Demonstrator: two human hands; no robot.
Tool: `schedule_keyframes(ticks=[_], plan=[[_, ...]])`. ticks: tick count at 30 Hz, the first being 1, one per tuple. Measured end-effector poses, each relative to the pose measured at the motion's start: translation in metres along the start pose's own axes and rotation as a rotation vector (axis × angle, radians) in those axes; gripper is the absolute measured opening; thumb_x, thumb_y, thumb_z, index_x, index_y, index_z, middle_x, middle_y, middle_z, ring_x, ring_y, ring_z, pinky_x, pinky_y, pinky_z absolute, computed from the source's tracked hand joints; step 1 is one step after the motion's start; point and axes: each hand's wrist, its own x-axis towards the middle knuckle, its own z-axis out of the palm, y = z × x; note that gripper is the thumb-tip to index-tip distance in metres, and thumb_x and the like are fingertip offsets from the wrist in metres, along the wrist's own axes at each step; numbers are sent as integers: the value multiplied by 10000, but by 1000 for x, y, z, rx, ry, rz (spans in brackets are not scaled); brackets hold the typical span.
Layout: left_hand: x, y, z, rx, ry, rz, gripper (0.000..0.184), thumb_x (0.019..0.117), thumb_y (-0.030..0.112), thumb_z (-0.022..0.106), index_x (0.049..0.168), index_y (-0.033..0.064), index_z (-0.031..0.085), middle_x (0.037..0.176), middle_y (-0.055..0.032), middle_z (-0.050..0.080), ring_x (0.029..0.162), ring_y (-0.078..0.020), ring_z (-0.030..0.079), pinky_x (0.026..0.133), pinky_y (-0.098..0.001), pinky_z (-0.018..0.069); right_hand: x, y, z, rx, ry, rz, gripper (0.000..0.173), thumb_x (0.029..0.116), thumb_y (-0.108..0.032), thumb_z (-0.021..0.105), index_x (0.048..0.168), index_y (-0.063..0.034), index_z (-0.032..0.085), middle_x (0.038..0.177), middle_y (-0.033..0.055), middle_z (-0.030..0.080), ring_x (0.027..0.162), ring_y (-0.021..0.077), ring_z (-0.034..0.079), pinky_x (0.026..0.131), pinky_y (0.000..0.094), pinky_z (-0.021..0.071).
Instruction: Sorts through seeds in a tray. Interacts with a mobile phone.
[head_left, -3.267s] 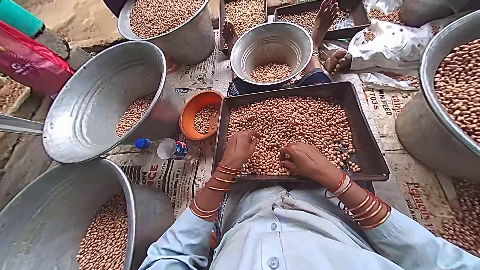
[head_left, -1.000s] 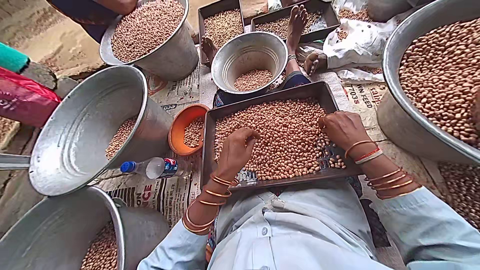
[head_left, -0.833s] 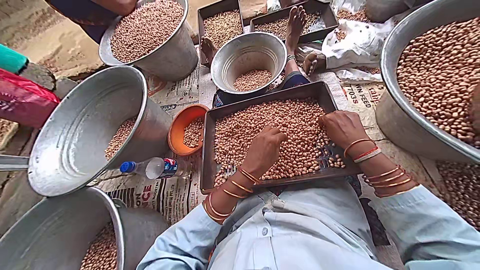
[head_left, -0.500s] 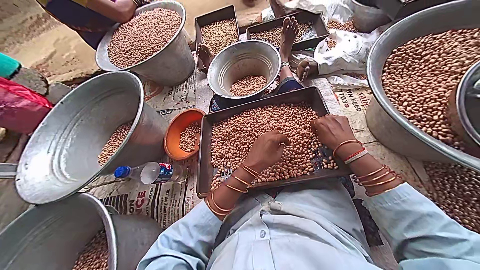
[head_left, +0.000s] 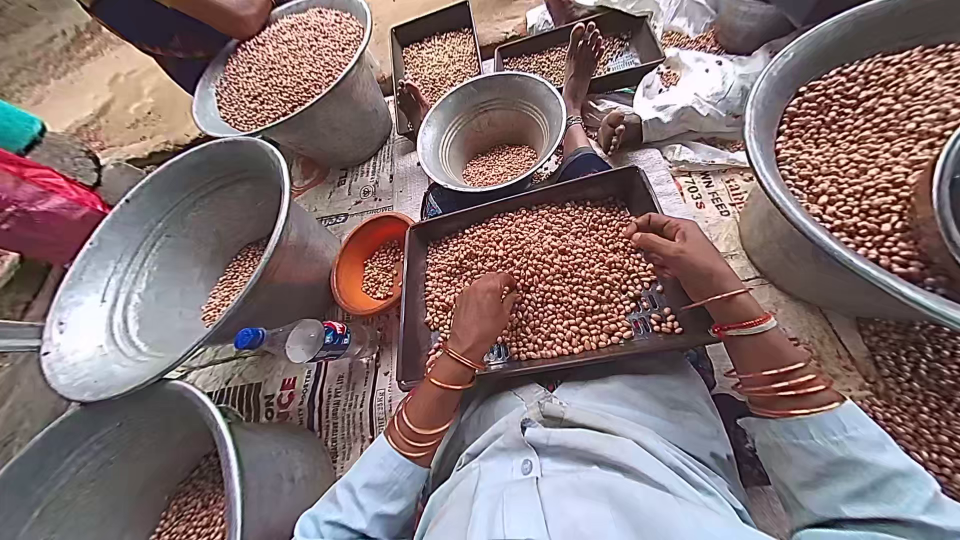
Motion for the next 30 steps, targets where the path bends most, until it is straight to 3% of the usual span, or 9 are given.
schedule_keyframes(ticks=[4, 5, 7, 10, 14, 19, 25, 28, 30], plan=[[-1, 0, -4, -57, -43, -32, 170, 964, 141, 702, 1098, 62, 771, 1037, -155, 755, 974, -334, 730, 885, -551, 565, -6, -9, 18, -694, -31, -161, 80, 961, -161, 737, 965, -93, 780, 742, 117, 677, 677, 304, 631, 643, 549, 494], [0, -3, -9, -106, -66, -63, 142, 962, 159, 717, 1071, 92, 780, 959, -117, 755, 885, -279, 721, 841, -508, 571, -5, -7, 23, -770, -45, -182, 73, 953, -143, 737, 983, -104, 791, 829, 152, 721, 772, 364, 686, 693, 606, 522], [0, -14, -19, -321, -109, -128, 70, 943, 179, 762, 996, 136, 774, 694, 4, 615, 602, -109, 517, 629, -331, 451, -2, -3, 31, -852, -65, -186, 98, 945, -117, 731, 1020, -114, 794, 928, 186, 741, 873, 423, 707, 731, 646, 530], [-10, -29, -27, -777, -226, -153, 49, 955, 56, 687, 998, 74, 701, 768, 49, 639, 654, -8, 553, 644, -197, 475, 1, 2, 39, -907, -114, -156, 124, 927, -125, 741, 1039, -102, 791, 970, 197, 741, 914, 438, 706, 733, 652, 531], [-29, -21, -13, -1039, -516, -83, 172, 970, 80, 467, 988, 89, 637, 734, 106, 569, 540, 42, 418, 498, -138, 331, 1, 4, 43, -936, -126, -133, 121, 934, -146, 740, 1033, -85, 774, 963, 201, 736, 913, 444, 703, 723, 649, 525], [-28, 2, 4, -1004, -613, -26, 159, 998, 125, 642, 1123, 29, 621, 883, 25, 672, 726, -22, 635, 696, -211, 549, -20, -19, 57, -901, -93, -260, 88, 941, -85, 710, 991, -39, 766, 902, 212, 710, 850, 433, 700, 682, 615, 539], [-21, 3, -4, -1219, -704, -83, 147, 934, 0, 642, 1030, 111, 648, 801, 112, 682, 661, 33, 604, 623, -159, 513, -46, -56, 105, -671, -448, -398, 182, 997, -145, 639, 1129, -93, 753, 1004, 123, 744, 917, 305, 723, 806, 516, 575], [-17, -31, -31, -1058, -552, -141, 189, 1047, 98, 536, 982, 91, 713, 662, 118, 561, 518, 43, 421, 490, -141, 342, -46, -50, 103, -697, -362, -461, 183, 985, -132, 652, 1140, -102, 746, 1004, 129, 730, 879, 318, 722, 742, 512, 581], [-14, -63, -62, -653, -250, -223, 197, 1067, 120, 541, 1006, 74, 723, 702, 22, 580, 565, -42, 467, 543, -218, 406, -42, -45, 94, -740, -370, -422, 191, 984, -134, 660, 1152, -98, 745, 1031, 134, 740, 903, 329, 726, 766, 535, 578]])
